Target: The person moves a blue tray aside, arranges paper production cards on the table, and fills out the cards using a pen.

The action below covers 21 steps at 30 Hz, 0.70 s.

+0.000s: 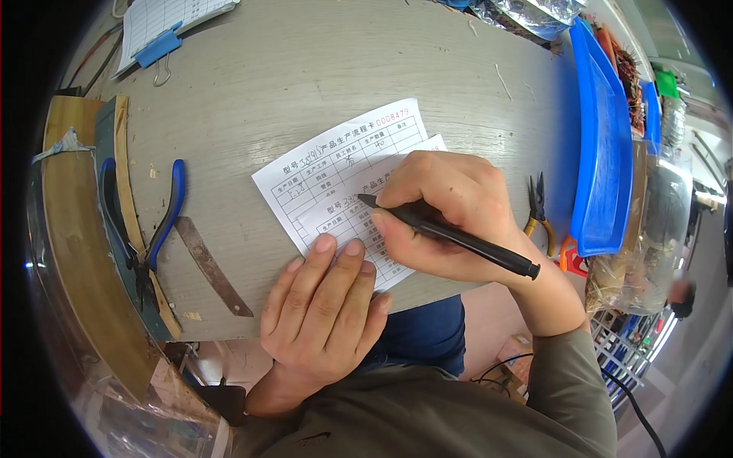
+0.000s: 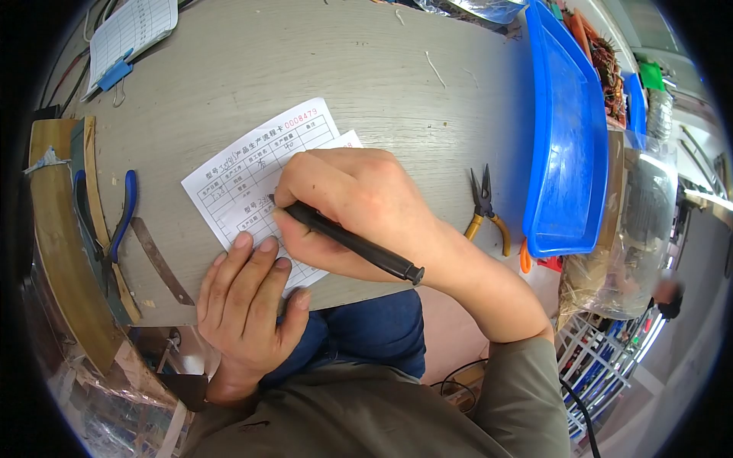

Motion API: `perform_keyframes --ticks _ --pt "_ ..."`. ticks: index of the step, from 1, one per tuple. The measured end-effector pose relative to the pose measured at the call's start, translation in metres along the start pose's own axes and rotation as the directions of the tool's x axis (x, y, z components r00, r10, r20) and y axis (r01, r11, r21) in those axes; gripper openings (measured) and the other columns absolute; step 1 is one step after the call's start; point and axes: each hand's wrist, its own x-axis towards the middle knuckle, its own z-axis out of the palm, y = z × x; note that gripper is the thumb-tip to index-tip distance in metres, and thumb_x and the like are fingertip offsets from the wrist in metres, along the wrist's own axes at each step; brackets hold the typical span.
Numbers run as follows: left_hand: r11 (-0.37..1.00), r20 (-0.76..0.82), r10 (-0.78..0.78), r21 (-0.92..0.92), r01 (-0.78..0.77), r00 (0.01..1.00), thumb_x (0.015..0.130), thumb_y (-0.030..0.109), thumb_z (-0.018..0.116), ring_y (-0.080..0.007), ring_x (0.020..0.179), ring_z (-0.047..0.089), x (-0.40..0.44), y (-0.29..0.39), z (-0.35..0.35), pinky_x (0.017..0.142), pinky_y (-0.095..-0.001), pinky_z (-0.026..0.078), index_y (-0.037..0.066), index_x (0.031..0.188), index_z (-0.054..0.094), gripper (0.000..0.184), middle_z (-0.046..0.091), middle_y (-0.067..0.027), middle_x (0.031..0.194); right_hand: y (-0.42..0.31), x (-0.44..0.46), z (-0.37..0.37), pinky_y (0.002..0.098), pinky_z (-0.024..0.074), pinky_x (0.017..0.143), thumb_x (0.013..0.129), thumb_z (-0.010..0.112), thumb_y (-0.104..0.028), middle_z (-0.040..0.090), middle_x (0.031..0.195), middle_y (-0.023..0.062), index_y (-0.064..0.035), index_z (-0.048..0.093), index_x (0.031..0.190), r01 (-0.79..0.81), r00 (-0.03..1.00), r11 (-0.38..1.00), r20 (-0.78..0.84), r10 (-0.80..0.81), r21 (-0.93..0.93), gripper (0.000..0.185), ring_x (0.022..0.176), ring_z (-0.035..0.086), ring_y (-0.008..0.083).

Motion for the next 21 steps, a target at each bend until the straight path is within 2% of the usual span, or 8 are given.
perform_keyframes --ticks 5,8,11,14,21 --pt "1.000 -0.008 0.000 -0.006 0.000 1.000 0.101 0.035 0.067 -0.0331 0.121 0.070 -0.0006 -0.0007 0.0007 0.098 -0.0472 0.053 0.006 0.110 0.075 0.032 0.076 -0.0101 0.124 0.0006 -0.0004 0.0006 0.0314 0.0504 0.057 0.079 0.082 -0.004 0.069 0.077 0.0057 -0.0068 0.066 0.086 -0.008 1.000 1.000 -0.007 0.008 0.009 0.018 0.064 0.067 0.0213" --pt "1.000 -0.010 0.001 -0.004 -0.001 1.000 0.102 0.035 0.067 -0.0331 0.121 0.071 -0.0005 -0.0006 0.0012 0.098 -0.0472 0.053 0.006 0.110 0.075 0.032 0.076 -0.0101 0.124 -0.0010 0.0000 -0.0043 0.0311 0.0513 0.058 0.079 0.082 -0.003 0.069 0.077 0.0067 -0.0063 0.066 0.085 -0.022 0.998 1.000 0.063 0.022 -0.008 0.018 0.065 0.068 0.0213" --pt "1.000 -0.008 0.003 -0.004 -0.003 1.000 0.102 0.035 0.067 -0.0333 0.120 0.071 -0.0003 -0.0009 0.0007 0.098 -0.0471 0.053 0.006 0.110 0.075 0.031 0.076 -0.0101 0.124 0.0019 -0.0009 -0.0031 0.0309 0.0524 0.059 0.079 0.082 -0.003 0.070 0.077 0.0079 -0.0054 0.066 0.085 0.003 1.000 0.999 0.006 -0.004 0.053 0.017 0.066 0.069 0.0216" --pt "1.000 -0.008 0.004 -0.005 -0.004 1.000 0.102 0.035 0.066 -0.0334 0.120 0.071 -0.0004 -0.0012 0.0009 0.098 -0.0471 0.053 0.006 0.110 0.075 0.031 0.076 -0.0101 0.124 -0.0003 -0.0025 -0.0039 0.0309 0.0532 0.060 0.079 0.082 -0.002 0.070 0.078 0.0089 -0.0043 0.066 0.086 -0.058 0.998 0.997 0.002 0.058 0.042 0.017 0.067 0.070 0.0220" --pt "1.000 -0.002 0.002 -0.008 -0.002 1.000 0.102 0.035 0.066 -0.0332 0.120 0.071 -0.0004 -0.0014 0.0006 0.098 -0.0465 0.053 0.006 0.110 0.075 0.032 0.076 -0.0100 0.124 0.0022 -0.0012 -0.0004 0.0311 0.0524 0.058 0.079 0.082 -0.002 0.070 0.077 0.0086 -0.0044 0.066 0.086 0.005 1.000 1.000 -0.003 -0.005 0.018 0.017 0.065 0.069 0.0219"
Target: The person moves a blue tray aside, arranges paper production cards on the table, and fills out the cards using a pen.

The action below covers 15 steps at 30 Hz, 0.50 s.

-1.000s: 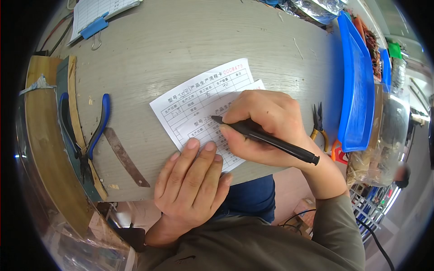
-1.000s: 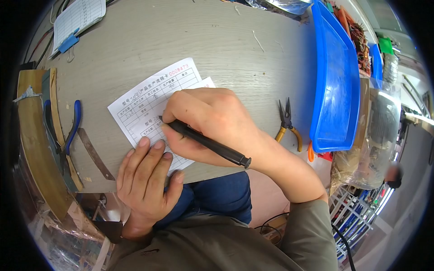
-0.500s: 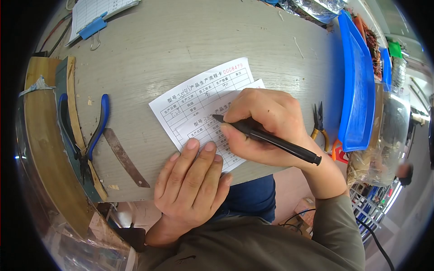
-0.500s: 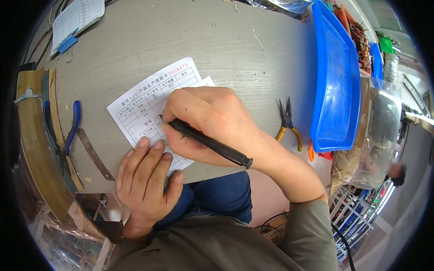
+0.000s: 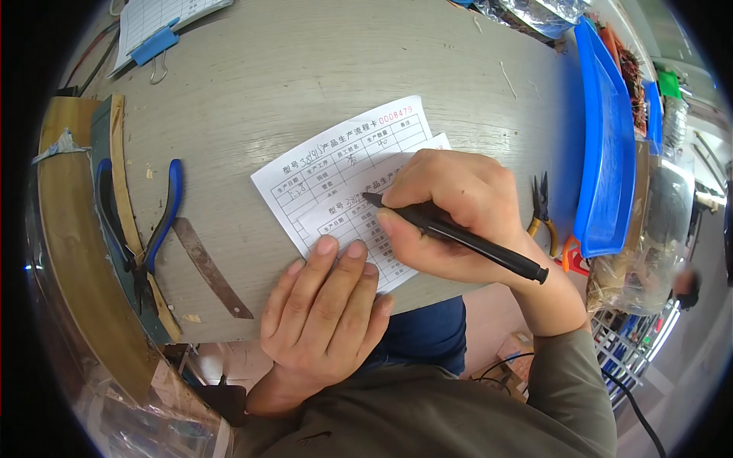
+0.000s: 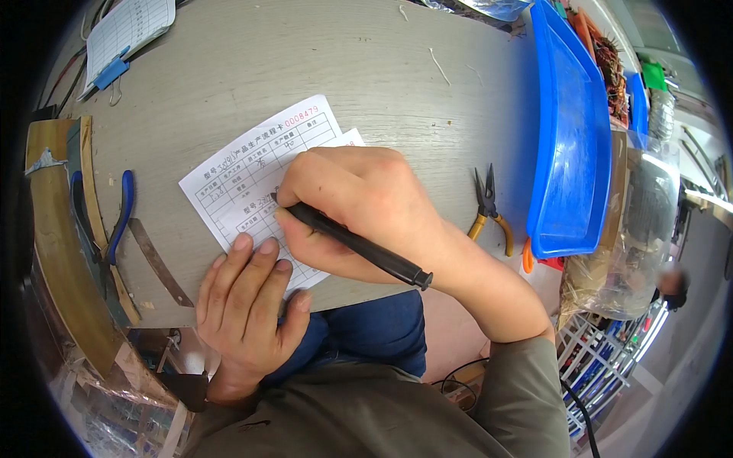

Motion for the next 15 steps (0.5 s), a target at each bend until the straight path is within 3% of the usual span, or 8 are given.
perform_keyframes --ticks 15 --pt "1.000 0.005 0.002 0.008 -0.002 1.000 0.102 0.035 0.066 -0.0334 0.121 0.071 -0.0001 0.0002 -0.0007 0.098 -0.0466 0.053 0.007 0.110 0.075 0.030 0.076 -0.0100 0.124 0.0007 0.0001 0.0006 0.0310 0.0507 0.056 0.079 0.081 -0.002 0.069 0.077 0.0077 -0.0049 0.066 0.087 0.016 1.000 1.000 -0.020 -0.016 -0.009 0.018 0.064 0.067 0.0211"
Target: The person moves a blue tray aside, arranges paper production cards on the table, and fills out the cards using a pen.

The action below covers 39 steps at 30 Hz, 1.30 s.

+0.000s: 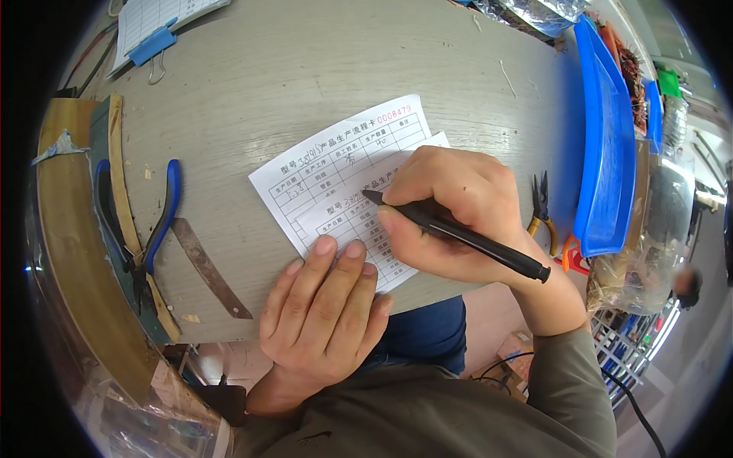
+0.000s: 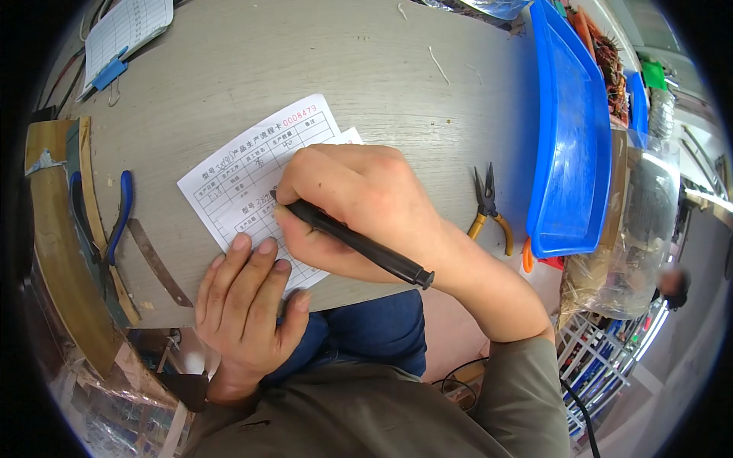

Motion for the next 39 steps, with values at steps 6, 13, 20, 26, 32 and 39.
perform_keyframes --ticks 6,13,20,26,32,39 --pt "1.000 -0.005 0.000 -0.003 0.000 1.000 0.102 0.035 0.066 -0.0335 0.121 0.071 -0.001 0.000 0.001 0.099 -0.0470 0.053 0.007 0.110 0.075 0.031 0.075 -0.0101 0.125 -0.001 0.001 0.001 0.0313 0.0507 0.056 0.079 0.081 -0.001 0.068 0.077 0.0080 -0.0048 0.065 0.086 0.003 1.000 1.000 0.000 -0.003 -0.010 0.018 0.064 0.067 0.0212" --pt "1.000 0.002 0.000 0.000 0.000 1.000 0.103 0.036 0.065 -0.0335 0.122 0.070 -0.001 0.000 0.001 0.099 -0.0469 0.052 0.006 0.111 0.075 0.032 0.075 -0.0100 0.126 0.001 0.000 -0.001 0.0322 0.0512 0.057 0.078 0.080 0.000 0.068 0.076 0.0080 -0.0048 0.065 0.085 0.021 1.000 1.000 0.021 -0.021 -0.002 0.018 0.064 0.067 0.0223" --pt "1.000 0.000 -0.002 -0.005 0.002 1.000 0.103 0.036 0.065 -0.0331 0.122 0.070 -0.002 -0.001 0.001 0.099 -0.0468 0.052 0.006 0.111 0.075 0.032 0.075 -0.0097 0.126 0.001 0.000 -0.002 0.0322 0.0511 0.057 0.079 0.081 -0.002 0.069 0.076 0.0074 -0.0052 0.065 0.085 0.023 1.000 1.000 0.018 -0.024 0.020 0.017 0.064 0.068 0.0218" --pt "1.000 0.004 -0.001 0.000 0.001 1.000 0.103 0.036 0.066 -0.0326 0.122 0.070 -0.002 -0.001 0.000 0.100 -0.0468 0.052 0.007 0.111 0.075 0.031 0.075 -0.0094 0.126 -0.001 0.001 -0.001 0.0313 0.0506 0.056 0.079 0.082 -0.002 0.069 0.076 0.0069 -0.0056 0.066 0.086 -0.006 1.000 1.000 0.009 0.007 -0.009 0.018 0.063 0.067 0.0209" --pt "1.000 -0.001 0.000 0.002 0.000 1.000 0.102 0.036 0.066 -0.0324 0.121 0.071 -0.001 0.000 0.001 0.099 -0.0468 0.052 0.008 0.110 0.075 0.031 0.076 -0.0091 0.125 -0.003 -0.001 -0.005 0.0302 0.0490 0.057 0.081 0.080 -0.002 0.068 0.080 0.0082 -0.0038 0.066 0.089 -0.032 0.999 0.999 -0.002 0.032 0.013 0.016 0.066 0.066 0.0197" --pt "1.000 -0.015 -0.001 -0.012 0.001 1.000 0.101 0.034 0.067 -0.0324 0.120 0.071 0.000 -0.001 0.000 0.098 -0.0465 0.053 0.008 0.110 0.075 0.029 0.076 -0.0092 0.124 -0.024 0.002 -0.028 0.0297 0.0465 0.065 0.085 0.075 0.002 0.065 0.084 0.0101 0.0021 0.062 0.096 -0.191 0.982 0.981 0.015 0.190 0.033 0.018 0.071 0.059 0.0169"
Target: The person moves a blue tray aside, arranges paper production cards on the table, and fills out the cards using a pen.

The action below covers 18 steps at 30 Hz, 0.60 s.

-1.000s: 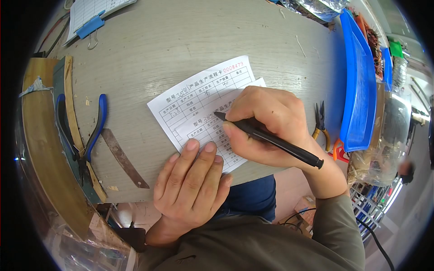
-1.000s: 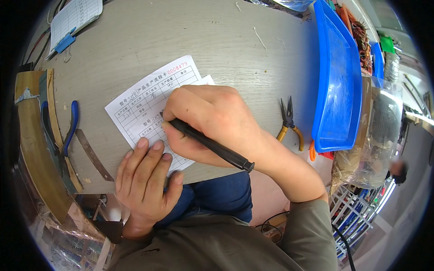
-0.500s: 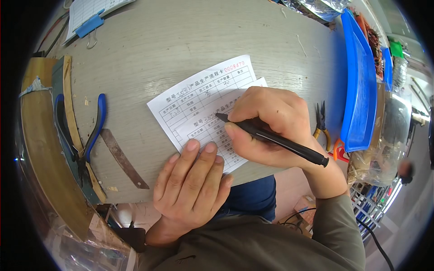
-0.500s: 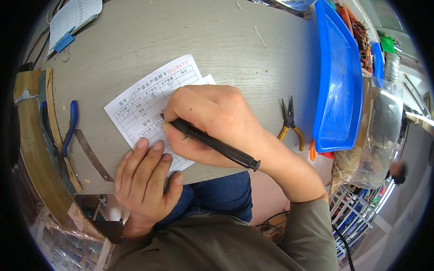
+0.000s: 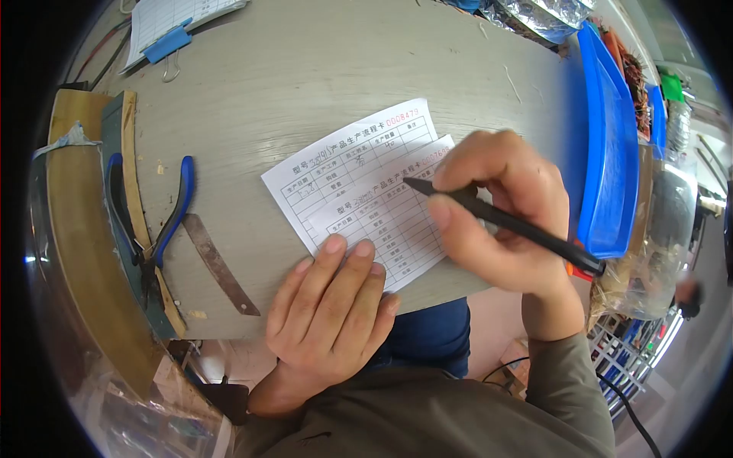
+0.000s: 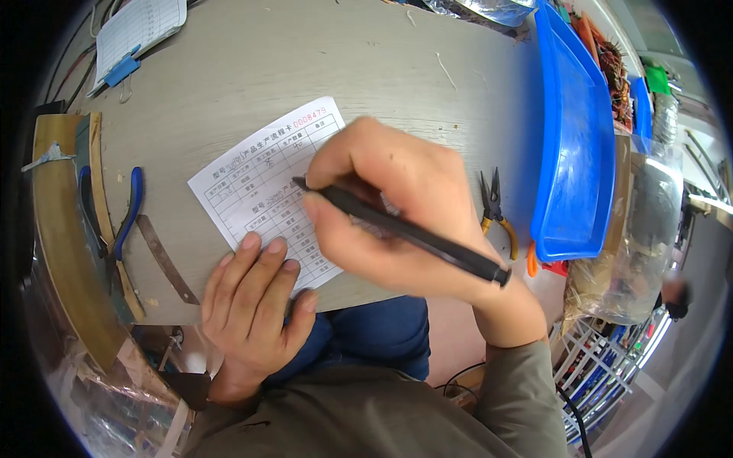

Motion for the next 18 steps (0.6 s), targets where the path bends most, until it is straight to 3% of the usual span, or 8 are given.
perform_keyframes --ticks 3,5,7,10,12,18 --pt "1.000 0.026 -0.010 -0.009 0.010 1.000 0.099 0.033 0.068 -0.0322 0.122 0.070 -0.001 0.000 -0.001 0.100 -0.0469 0.052 0.008 0.110 0.076 0.028 0.075 -0.0095 0.125 -0.014 -0.018 0.007 0.0309 0.0505 0.066 0.083 0.080 0.000 0.070 0.088 0.0101 -0.0008 0.065 0.097 -0.038 0.999 0.999 0.035 0.038 -0.002 0.020 0.073 0.064 0.0182" --pt "1.000 0.044 -0.013 -0.009 0.014 0.999 0.097 0.032 0.070 -0.0334 0.125 0.068 0.000 0.001 -0.004 0.101 -0.0472 0.051 0.008 0.109 0.076 0.027 0.075 -0.0097 0.126 -0.014 -0.033 0.021 0.0294 0.0517 0.065 0.083 0.081 0.000 0.071 0.089 0.0095 -0.0013 0.067 0.099 -0.029 0.999 1.000 -0.030 0.029 0.011 0.021 0.073 0.066 0.0171" --pt "1.000 0.042 -0.019 -0.019 0.019 0.999 0.096 0.030 0.072 -0.0349 0.128 0.066 0.000 0.002 -0.006 0.102 -0.0476 0.050 0.007 0.109 0.076 0.027 0.075 -0.0098 0.127 -0.018 -0.043 0.032 0.0343 0.0502 0.060 0.084 0.080 -0.001 0.063 0.081 0.0094 -0.0033 0.068 0.098 -0.133 0.988 0.989 -0.068 0.138 0.068 0.019 0.065 0.063 0.0223" --pt "0.999 0.008 -0.032 -0.039 0.032 0.999 0.093 0.028 0.074 -0.0376 0.130 0.063 -0.005 0.003 -0.007 0.104 -0.0483 0.049 0.006 0.109 0.076 0.027 0.074 -0.0099 0.128 -0.021 -0.058 0.042 0.0324 0.0489 0.058 0.085 0.080 0.000 0.064 0.083 0.0084 -0.0027 0.068 0.100 -0.212 0.961 0.961 -0.143 0.238 0.175 0.019 0.064 0.061 0.0197" --pt "0.998 -0.022 -0.040 -0.054 0.039 0.999 0.092 0.025 0.074 -0.0394 0.131 0.063 -0.007 0.003 -0.009 0.105 -0.0485 0.048 0.006 0.110 0.076 0.026 0.074 -0.0100 0.128 -0.023 -0.062 0.047 0.0314 0.0481 0.058 0.085 0.080 0.001 0.064 0.084 0.0074 -0.0026 0.068 0.100 -0.183 0.961 0.972 -0.180 0.209 0.148 0.020 0.064 0.060 0.0184" --pt "0.995 0.063 -0.087 -0.050 0.091 0.994 0.091 0.020 0.073 -0.0334 0.131 0.064 -0.015 0.009 -0.016 0.109 -0.0488 0.045 0.006 0.113 0.076 0.026 0.074 -0.0097 0.128 -0.025 -0.065 0.046 0.0288 0.0499 0.062 0.085 0.081 0.002 0.070 0.090 0.0085 -0.0013 0.068 0.101 -0.129 0.977 0.988 -0.161 0.141 0.087 0.020 0.069 0.064 0.0168"
